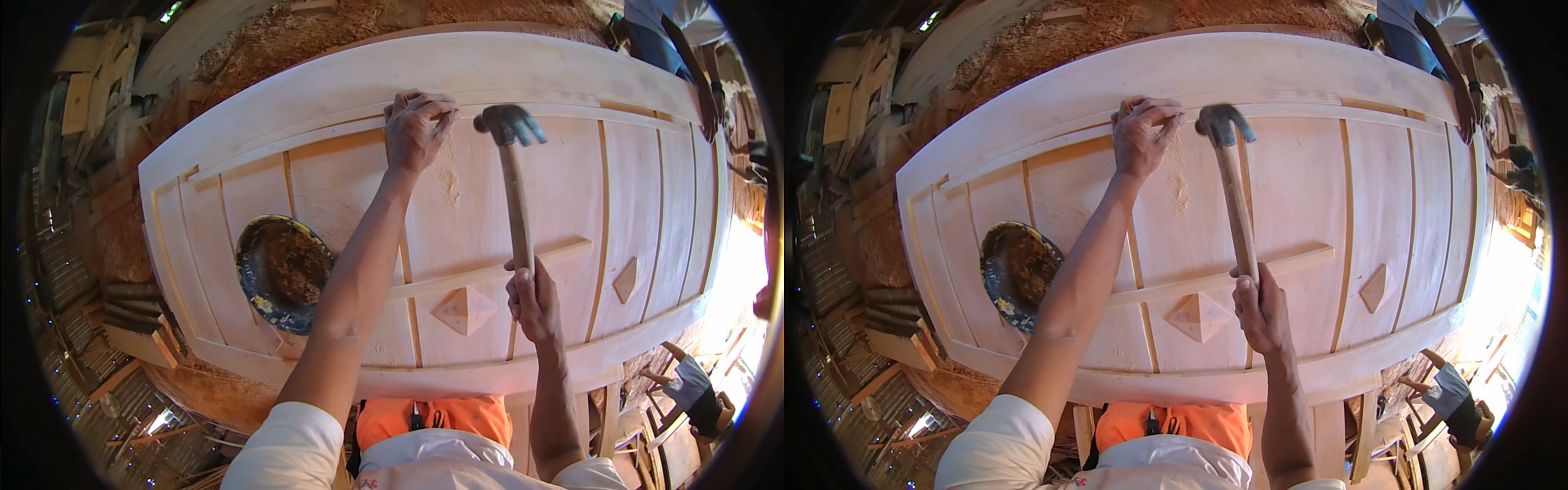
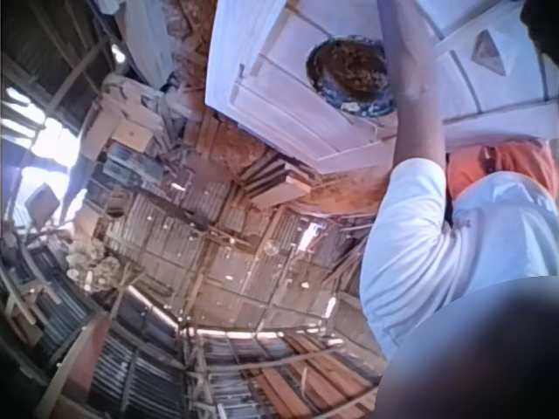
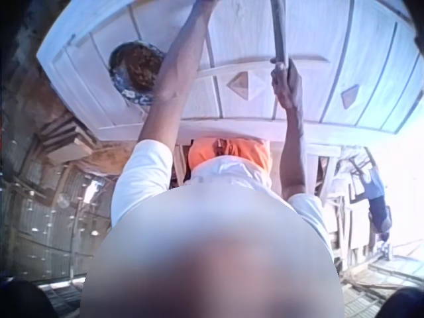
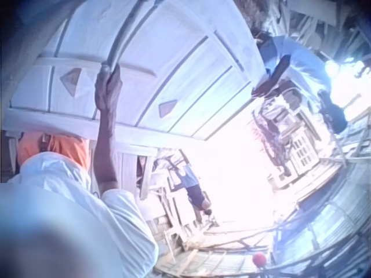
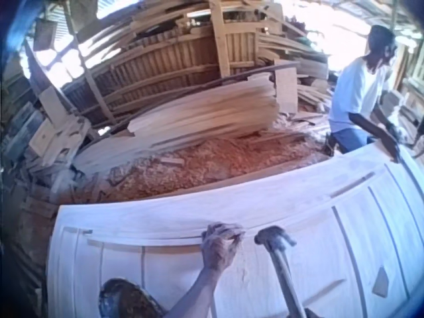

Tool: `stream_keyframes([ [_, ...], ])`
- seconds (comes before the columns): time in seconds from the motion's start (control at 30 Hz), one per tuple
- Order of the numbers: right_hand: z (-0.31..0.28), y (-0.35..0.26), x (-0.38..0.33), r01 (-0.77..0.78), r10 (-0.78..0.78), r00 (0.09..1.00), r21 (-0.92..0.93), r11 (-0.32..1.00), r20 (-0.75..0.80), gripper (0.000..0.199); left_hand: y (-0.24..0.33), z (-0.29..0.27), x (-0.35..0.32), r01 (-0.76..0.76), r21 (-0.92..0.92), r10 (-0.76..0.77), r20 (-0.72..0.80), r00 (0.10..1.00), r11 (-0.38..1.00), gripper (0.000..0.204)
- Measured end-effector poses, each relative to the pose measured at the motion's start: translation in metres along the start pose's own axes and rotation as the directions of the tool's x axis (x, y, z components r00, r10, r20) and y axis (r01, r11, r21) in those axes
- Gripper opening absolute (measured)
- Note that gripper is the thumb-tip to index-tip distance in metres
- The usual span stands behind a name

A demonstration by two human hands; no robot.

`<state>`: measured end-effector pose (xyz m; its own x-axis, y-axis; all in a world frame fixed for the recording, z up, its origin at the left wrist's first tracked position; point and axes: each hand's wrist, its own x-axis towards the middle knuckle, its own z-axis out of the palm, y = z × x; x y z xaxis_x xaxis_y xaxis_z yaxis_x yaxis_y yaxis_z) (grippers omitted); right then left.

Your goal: The person assembles a wooden structure by placing thin wooden strips into grooves on a large white board and securing them with a hammer. They repeatedly pick up strips, align them, and tap them into place while working in a workshop environment.

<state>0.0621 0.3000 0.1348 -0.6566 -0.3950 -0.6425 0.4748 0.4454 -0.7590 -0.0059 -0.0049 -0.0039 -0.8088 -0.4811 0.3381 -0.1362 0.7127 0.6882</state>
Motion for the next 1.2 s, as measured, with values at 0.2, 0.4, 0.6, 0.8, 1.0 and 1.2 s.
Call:
stream_keyframes([
  [0.2,0.014,-0.01,0.015,0.196,-0.196,0.981,0.014,0.981,-0.002,0.044,0.003,-0.003,0.002,0.023,0.014,-0.023,0.015,1.0,1.0,0.01],
  [0.4,0.027,-0.002,0.037,0.127,-0.139,0.988,-0.166,0.978,-0.062,0.041,0.001,0.001,0.0,0.021,0.039,-0.021,0.006,1.0,0.999,0.008],
  [0.6,0.015,0.005,0.01,0.257,-0.26,0.965,0.102,0.961,0.019,0.038,-0.012,-0.016,0.015,0.005,0.129,-0.051,0.354,0.934,0.992,0.066],
  [0.8,0.009,-0.002,0.026,-0.032,0.026,0.997,-0.093,0.995,-0.071,0.04,-0.057,-0.032,0.079,-0.349,0.371,0.133,0.498,0.857,0.861,0.143],
  [1.0,0.046,0.006,0.06,-0.024,-0.003,0.988,-0.168,0.985,-0.154,0.043,-0.063,-0.03,0.082,-0.339,0.282,0.159,0.51,0.845,0.897,0.145],
  [1.2,0.058,0.024,0.065,0.059,-0.119,0.971,-0.274,0.96,-0.207,0.045,-0.062,-0.029,0.082,-0.324,0.282,0.15,0.499,0.854,0.903,0.141],
])
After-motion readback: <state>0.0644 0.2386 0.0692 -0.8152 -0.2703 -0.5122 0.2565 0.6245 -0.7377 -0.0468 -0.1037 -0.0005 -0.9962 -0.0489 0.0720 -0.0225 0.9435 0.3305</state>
